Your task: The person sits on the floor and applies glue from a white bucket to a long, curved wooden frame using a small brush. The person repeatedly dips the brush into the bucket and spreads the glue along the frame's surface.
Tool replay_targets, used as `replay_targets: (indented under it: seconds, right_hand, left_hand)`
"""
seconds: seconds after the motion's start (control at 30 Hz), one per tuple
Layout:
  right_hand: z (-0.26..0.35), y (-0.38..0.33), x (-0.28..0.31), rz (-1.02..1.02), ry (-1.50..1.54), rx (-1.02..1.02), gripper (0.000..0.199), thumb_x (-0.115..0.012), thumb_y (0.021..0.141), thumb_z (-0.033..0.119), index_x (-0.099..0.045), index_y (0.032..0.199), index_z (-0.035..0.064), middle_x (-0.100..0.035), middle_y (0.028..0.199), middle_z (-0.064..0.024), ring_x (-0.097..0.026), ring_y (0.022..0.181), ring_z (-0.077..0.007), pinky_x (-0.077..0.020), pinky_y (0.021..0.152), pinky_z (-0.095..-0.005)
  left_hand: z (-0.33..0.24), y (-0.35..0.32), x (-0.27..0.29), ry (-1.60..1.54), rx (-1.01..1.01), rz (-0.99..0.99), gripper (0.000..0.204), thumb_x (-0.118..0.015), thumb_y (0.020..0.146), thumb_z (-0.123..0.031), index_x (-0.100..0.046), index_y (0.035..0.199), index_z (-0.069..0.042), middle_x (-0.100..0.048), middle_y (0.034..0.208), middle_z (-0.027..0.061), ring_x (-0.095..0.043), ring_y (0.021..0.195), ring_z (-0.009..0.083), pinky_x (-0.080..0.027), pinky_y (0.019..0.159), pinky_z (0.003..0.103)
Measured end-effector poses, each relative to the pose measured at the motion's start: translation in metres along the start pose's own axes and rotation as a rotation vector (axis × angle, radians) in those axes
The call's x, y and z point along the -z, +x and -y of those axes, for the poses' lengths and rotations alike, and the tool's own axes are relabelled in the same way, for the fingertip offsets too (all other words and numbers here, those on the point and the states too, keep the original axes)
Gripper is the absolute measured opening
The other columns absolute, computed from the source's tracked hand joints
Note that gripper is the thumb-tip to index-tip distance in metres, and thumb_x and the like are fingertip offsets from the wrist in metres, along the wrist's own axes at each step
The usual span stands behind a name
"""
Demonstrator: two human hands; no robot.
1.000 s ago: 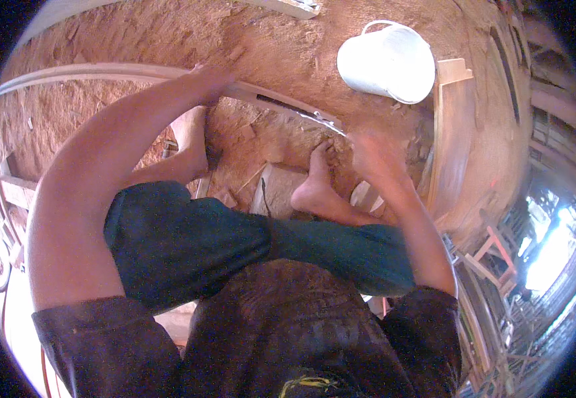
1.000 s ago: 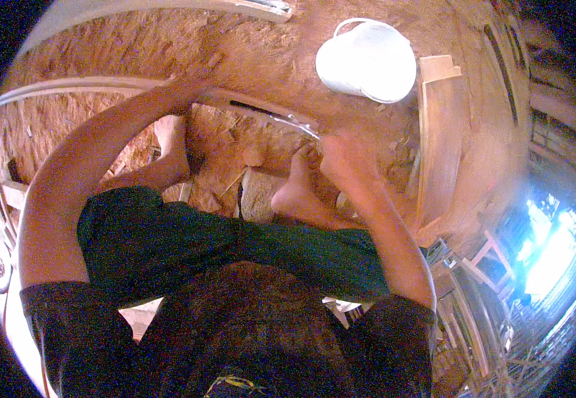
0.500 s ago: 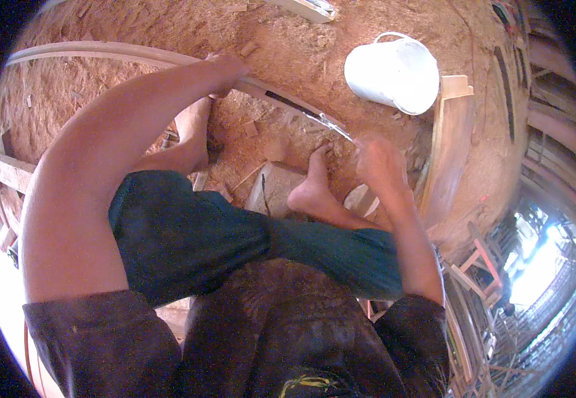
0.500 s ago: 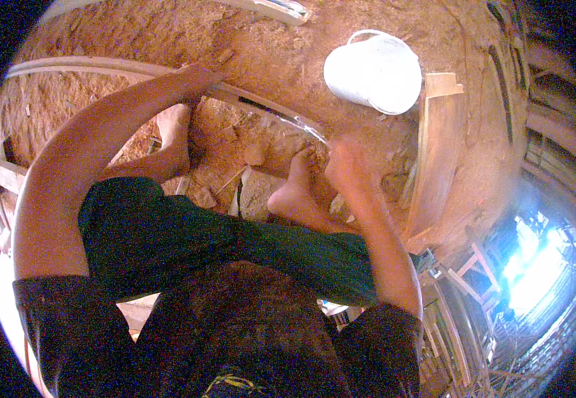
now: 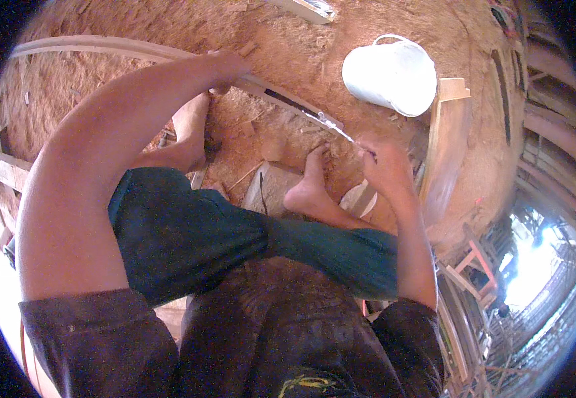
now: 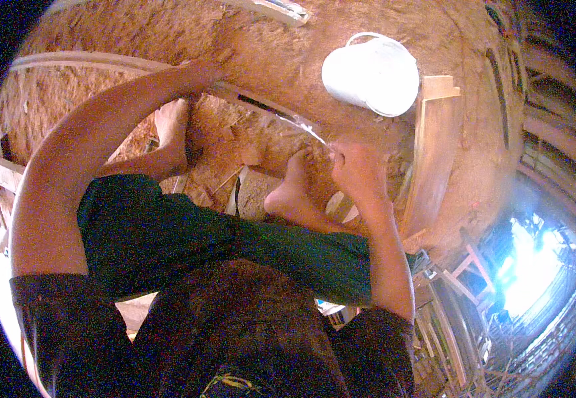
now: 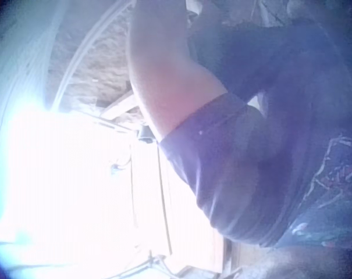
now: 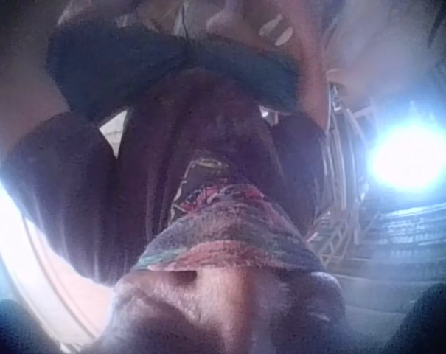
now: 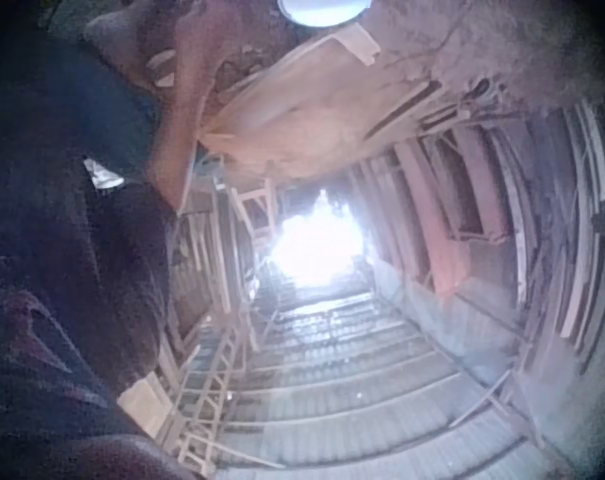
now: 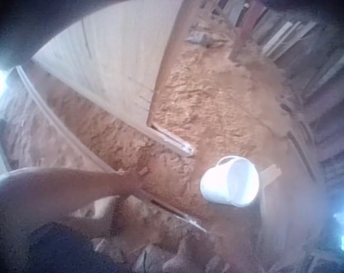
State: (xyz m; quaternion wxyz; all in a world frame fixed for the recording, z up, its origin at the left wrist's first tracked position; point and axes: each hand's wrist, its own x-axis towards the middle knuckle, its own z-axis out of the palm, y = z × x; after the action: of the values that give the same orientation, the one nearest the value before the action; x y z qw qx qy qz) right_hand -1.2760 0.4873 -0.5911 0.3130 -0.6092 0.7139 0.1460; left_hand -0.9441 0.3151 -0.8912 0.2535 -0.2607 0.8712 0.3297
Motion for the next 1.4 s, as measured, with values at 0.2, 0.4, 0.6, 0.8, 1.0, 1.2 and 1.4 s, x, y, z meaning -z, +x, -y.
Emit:
replay_targets:
  seconds: [0.2, 0.4, 0.6, 0.8, 1.0, 1.2, 1.4]
  right_hand:
    - [-0.016, -0.001, -0.013, -0.006, -0.107, -0.002, 0.029, -0.067, 0.098, 0.018, -0.083, 0.122, 0.0119, -0.078, 0.107, -0.0237, -0.075, 0.100, -0.0447, -0.0595, 0.090, -0.0529]
    - [-0.010, -0.004, -0.028, 0.037, -0.092, -0.066, 0.029, -0.064, 0.097, 0.016, -0.082, 0.119, 0.0082, -0.077, 0.101, -0.0273, -0.075, 0.096, -0.0466, -0.0596, 0.086, -0.0548]
    - [0.023, 0.019, -0.060, 0.067, -0.030, 0.040, 0.026, -0.063, 0.095, 0.011, -0.080, 0.113, 0.0043, -0.076, 0.099, -0.0273, -0.075, 0.096, -0.0482, -0.0589, 0.087, -0.0583]
    - [0.070, 0.042, -0.053, 0.069, 0.031, 0.147, 0.031, -0.064, 0.095, 0.010, -0.081, 0.122, 0.0096, -0.076, 0.103, -0.0277, -0.074, 0.099, -0.0486, -0.0583, 0.090, -0.0593]
    - [0.063, 0.049, -0.087, -0.118, 0.065, 0.134, 0.034, -0.067, 0.098, 0.015, -0.081, 0.128, 0.0168, -0.076, 0.113, -0.0231, -0.072, 0.109, -0.0457, -0.0585, 0.094, -0.0547]
    - [0.037, 0.011, -0.072, -0.065, 0.197, 0.114, 0.035, -0.066, 0.101, 0.016, -0.077, 0.134, 0.0119, -0.076, 0.114, -0.0229, -0.075, 0.105, -0.0387, -0.0595, 0.093, -0.0485]
    - [0.017, 0.004, -0.123, -0.205, 1.051, -0.141, 0.032, -0.065, 0.107, 0.013, -0.066, 0.135, -0.0017, -0.077, 0.105, -0.0144, -0.075, 0.092, -0.0187, -0.0598, 0.085, -0.0362]
  left_hand:
    - [-0.033, -0.004, 0.021, 0.003, 0.087, 0.013, 0.076, -0.086, 0.079, -0.005, -0.061, 0.150, -0.018, -0.032, 0.170, 0.0204, -0.036, 0.156, 0.0443, -0.043, 0.124, 0.055]
    - [-0.050, -0.037, 0.019, -0.070, -0.027, -0.249, 0.071, -0.084, 0.073, 0.004, -0.059, 0.138, -0.011, -0.077, 0.116, 0.0211, -0.071, 0.117, 0.0461, -0.060, 0.097, 0.054]
    - [0.008, -0.012, -0.056, 0.014, 0.146, -0.180, 0.053, -0.078, 0.081, 0.002, -0.062, 0.130, -0.011, -0.077, 0.114, 0.0217, -0.073, 0.113, 0.0467, -0.060, 0.090, 0.055]
    - [-0.051, -0.055, 0.020, -0.040, 0.131, -0.165, 0.040, -0.076, 0.085, 0.000, -0.067, 0.123, -0.011, -0.078, 0.113, 0.0209, -0.075, 0.110, 0.0436, -0.060, 0.090, 0.054]
    - [-0.064, -0.047, 0.042, -0.070, 0.129, -0.051, 0.029, -0.069, 0.096, -0.009, -0.070, 0.125, -0.013, -0.077, 0.119, 0.0190, -0.075, 0.114, 0.0408, -0.060, 0.093, 0.055]
    - [-0.051, -0.048, 0.031, 0.016, 0.207, 0.024, 0.035, -0.066, 0.099, -0.012, -0.067, 0.133, -0.014, -0.075, 0.129, 0.0198, -0.072, 0.124, 0.0389, -0.059, 0.097, 0.058]
    - [0.003, -0.038, -0.012, 0.157, -0.084, -0.361, 0.050, -0.071, 0.089, -0.003, -0.063, 0.138, -0.010, -0.075, 0.128, 0.0217, -0.071, 0.125, 0.0398, -0.057, 0.102, 0.059]
